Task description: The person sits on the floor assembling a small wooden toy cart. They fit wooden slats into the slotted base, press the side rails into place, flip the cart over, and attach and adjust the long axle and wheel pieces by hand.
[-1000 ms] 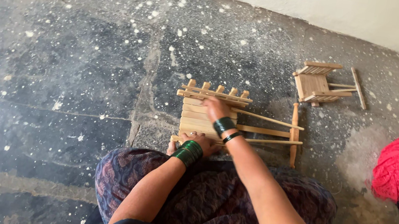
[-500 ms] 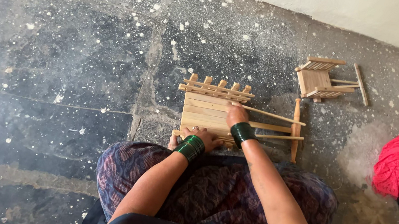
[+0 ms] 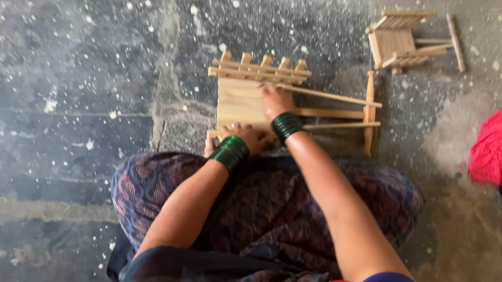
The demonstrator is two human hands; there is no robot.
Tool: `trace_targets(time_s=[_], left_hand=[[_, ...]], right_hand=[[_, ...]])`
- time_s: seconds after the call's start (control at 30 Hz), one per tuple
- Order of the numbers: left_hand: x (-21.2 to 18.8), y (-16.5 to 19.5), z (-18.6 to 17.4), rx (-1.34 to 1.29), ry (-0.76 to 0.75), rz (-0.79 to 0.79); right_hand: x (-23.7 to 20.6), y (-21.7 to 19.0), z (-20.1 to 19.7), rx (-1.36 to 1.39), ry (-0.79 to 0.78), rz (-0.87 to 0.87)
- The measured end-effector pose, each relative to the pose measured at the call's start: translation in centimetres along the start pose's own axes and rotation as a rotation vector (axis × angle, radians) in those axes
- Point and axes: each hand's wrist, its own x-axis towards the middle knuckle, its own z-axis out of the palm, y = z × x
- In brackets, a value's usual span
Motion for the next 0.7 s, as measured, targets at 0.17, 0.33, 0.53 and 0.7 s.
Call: trace_targets(time_s=[0.17,0.33,0.53,0.7], left_hand=[[-0.9,0.6,-1.4,-0.015,-0.024,0.006],[-1.2,0.9,-1.7,-0.001,-0.064,0.007],[-0.7,0.8,-1.0,0.074,0.011,0.024],[-1.0,1.2,-1.4,-0.006,-0.044,0.005]], right_hand=[[-2.0,3.4,-1.7,0.122,-0.092,0.234],[0.4,-0.8,-1.3,0.308,-0.184,0.405],[2.8,-6.8,-1.5,0.194,-0.197,-0.115],[2.9,-6.4,-1.6,0.211,-0.197,-0.280]])
